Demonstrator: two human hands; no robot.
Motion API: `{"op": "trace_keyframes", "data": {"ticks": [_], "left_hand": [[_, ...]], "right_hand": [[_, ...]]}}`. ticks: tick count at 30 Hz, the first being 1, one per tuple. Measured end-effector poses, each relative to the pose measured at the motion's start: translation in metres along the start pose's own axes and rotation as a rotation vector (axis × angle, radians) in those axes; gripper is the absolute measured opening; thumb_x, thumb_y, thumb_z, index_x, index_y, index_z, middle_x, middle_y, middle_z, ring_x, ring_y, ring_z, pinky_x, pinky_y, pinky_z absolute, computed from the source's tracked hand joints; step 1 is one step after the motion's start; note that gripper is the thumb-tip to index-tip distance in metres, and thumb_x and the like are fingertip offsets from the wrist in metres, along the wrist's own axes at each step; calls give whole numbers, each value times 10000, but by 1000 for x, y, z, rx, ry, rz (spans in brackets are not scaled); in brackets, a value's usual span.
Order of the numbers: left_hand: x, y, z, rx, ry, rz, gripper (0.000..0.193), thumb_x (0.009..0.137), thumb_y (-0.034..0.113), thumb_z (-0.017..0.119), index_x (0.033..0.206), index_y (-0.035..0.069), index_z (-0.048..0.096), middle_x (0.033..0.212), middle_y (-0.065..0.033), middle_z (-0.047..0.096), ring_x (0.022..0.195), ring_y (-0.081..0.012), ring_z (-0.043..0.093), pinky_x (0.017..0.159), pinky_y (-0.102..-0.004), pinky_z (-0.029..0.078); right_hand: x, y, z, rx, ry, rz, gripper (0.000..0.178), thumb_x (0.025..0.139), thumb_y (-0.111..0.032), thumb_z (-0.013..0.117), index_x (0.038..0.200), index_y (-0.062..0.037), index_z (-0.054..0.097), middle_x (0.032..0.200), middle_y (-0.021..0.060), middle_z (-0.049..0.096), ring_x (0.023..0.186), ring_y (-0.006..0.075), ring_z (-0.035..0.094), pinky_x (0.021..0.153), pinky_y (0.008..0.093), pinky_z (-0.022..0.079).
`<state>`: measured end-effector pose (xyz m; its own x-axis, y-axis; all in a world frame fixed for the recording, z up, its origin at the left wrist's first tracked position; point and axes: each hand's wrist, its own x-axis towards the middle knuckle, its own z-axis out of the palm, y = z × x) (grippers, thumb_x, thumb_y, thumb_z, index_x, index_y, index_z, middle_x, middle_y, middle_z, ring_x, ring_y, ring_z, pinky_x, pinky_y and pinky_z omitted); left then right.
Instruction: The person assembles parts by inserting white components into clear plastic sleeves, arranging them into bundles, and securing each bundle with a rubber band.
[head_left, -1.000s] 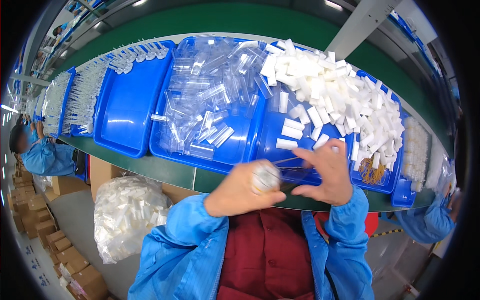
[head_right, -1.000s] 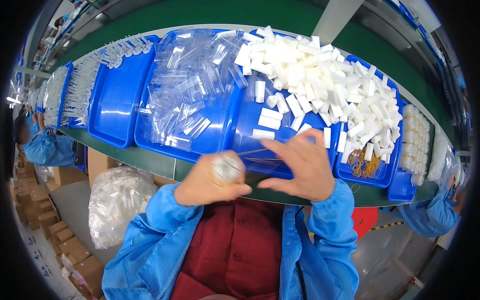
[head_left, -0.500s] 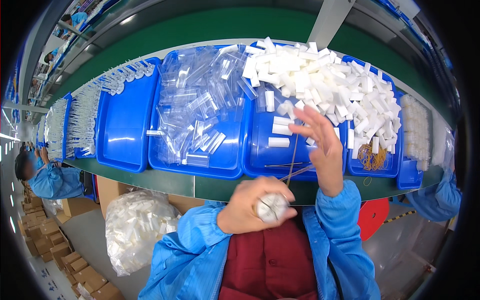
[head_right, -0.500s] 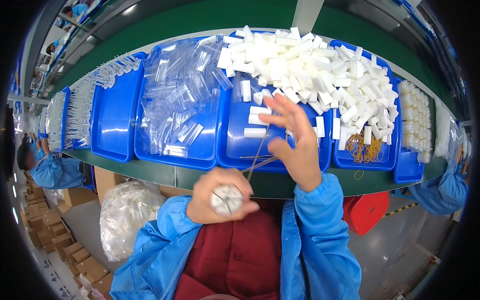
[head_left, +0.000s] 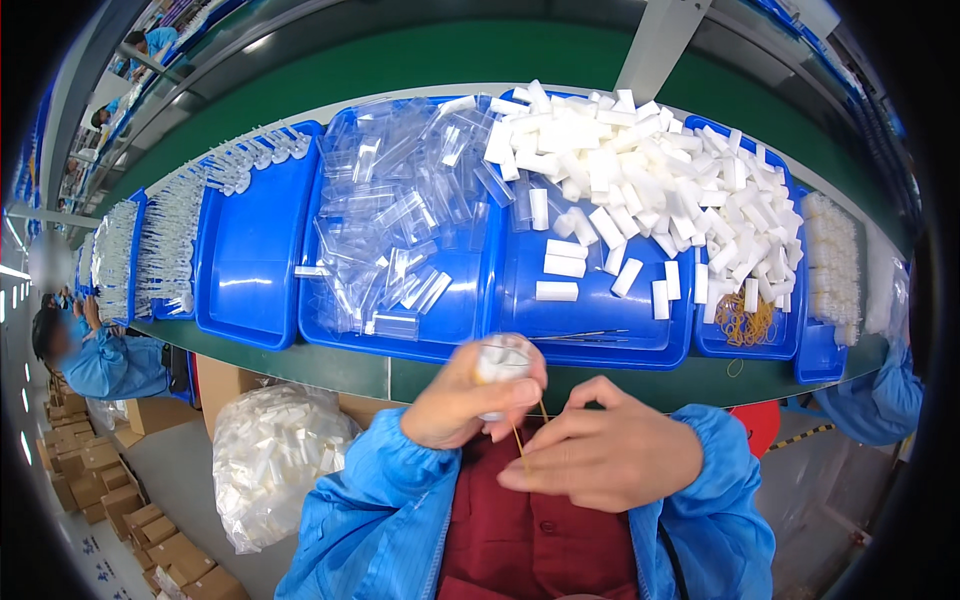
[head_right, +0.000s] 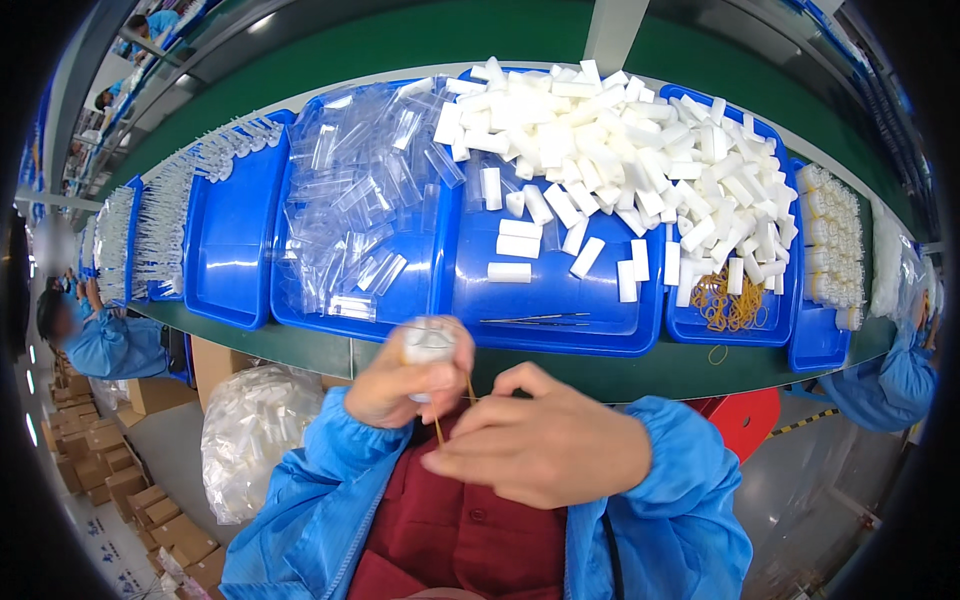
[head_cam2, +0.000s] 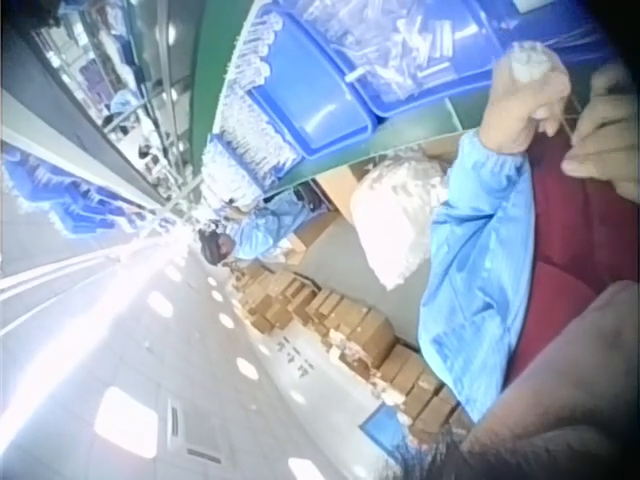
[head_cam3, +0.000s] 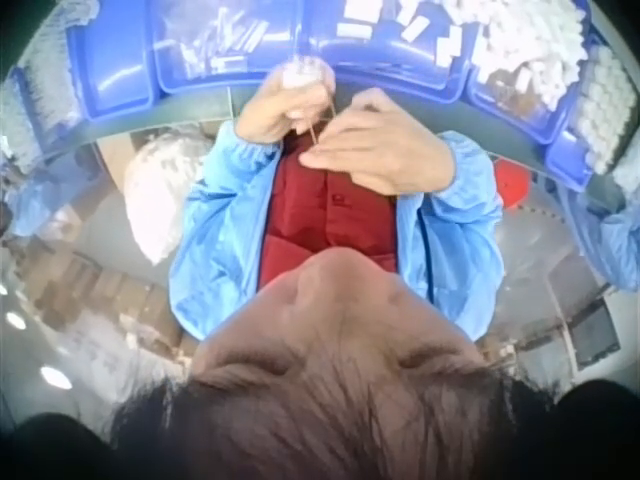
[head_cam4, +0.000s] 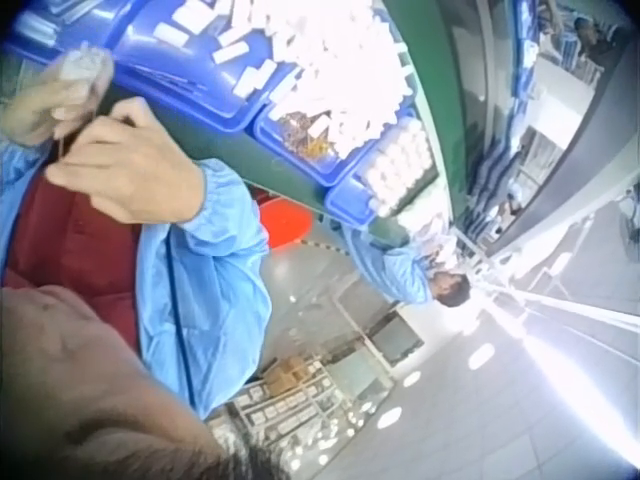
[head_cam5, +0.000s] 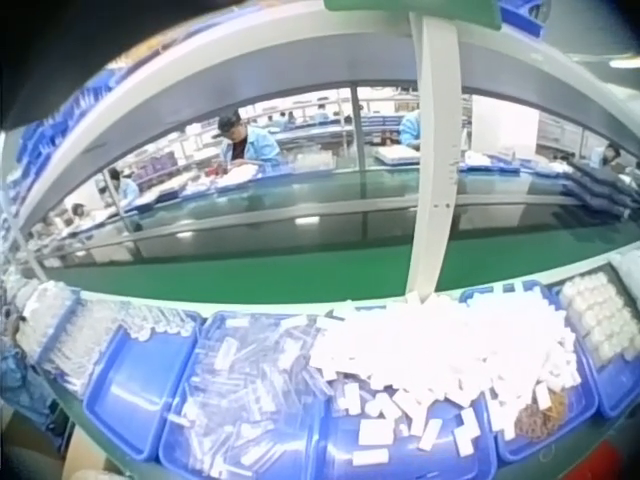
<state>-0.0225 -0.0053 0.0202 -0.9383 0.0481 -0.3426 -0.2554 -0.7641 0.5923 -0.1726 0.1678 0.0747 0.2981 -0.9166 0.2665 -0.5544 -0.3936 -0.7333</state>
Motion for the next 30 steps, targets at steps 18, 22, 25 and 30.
{"op": "trace_keyframes", "data": {"ticks": [18,22,25,30], "left_hand": [[25,-18,15,1696,517,639,1008,645,7,764,1516,-33,258,753,-123,612,672,-283,638,621,-388,522],[22,-20,13,1555,346,622,998,650,-16,773,1513,-23,271,979,-170,631,890,-297,660,757,-383,544],[13,-20,8,1158,337,603,942,704,-7,792,1504,-5,296,1260,-192,547,1151,-284,593,950,-381,505],[6,-23,-2,628,233,445,819,748,63,828,1435,-6,388,1387,-139,459,1283,-248,496,1081,-390,414]], "right_hand": [[7,48,39,97,588,392,483,704,-117,838,1127,-74,609,1090,106,616,944,248,606,751,339,523],[3,45,40,117,643,403,420,693,-74,830,1062,-92,630,1022,94,603,886,271,622,710,326,524],[0,48,49,-249,814,370,404,661,-71,852,1006,-106,646,1014,86,592,838,268,611,673,317,504],[-6,37,41,-41,635,245,539,634,-131,900,1108,-101,645,1150,98,581,993,263,587,806,323,496]]}}
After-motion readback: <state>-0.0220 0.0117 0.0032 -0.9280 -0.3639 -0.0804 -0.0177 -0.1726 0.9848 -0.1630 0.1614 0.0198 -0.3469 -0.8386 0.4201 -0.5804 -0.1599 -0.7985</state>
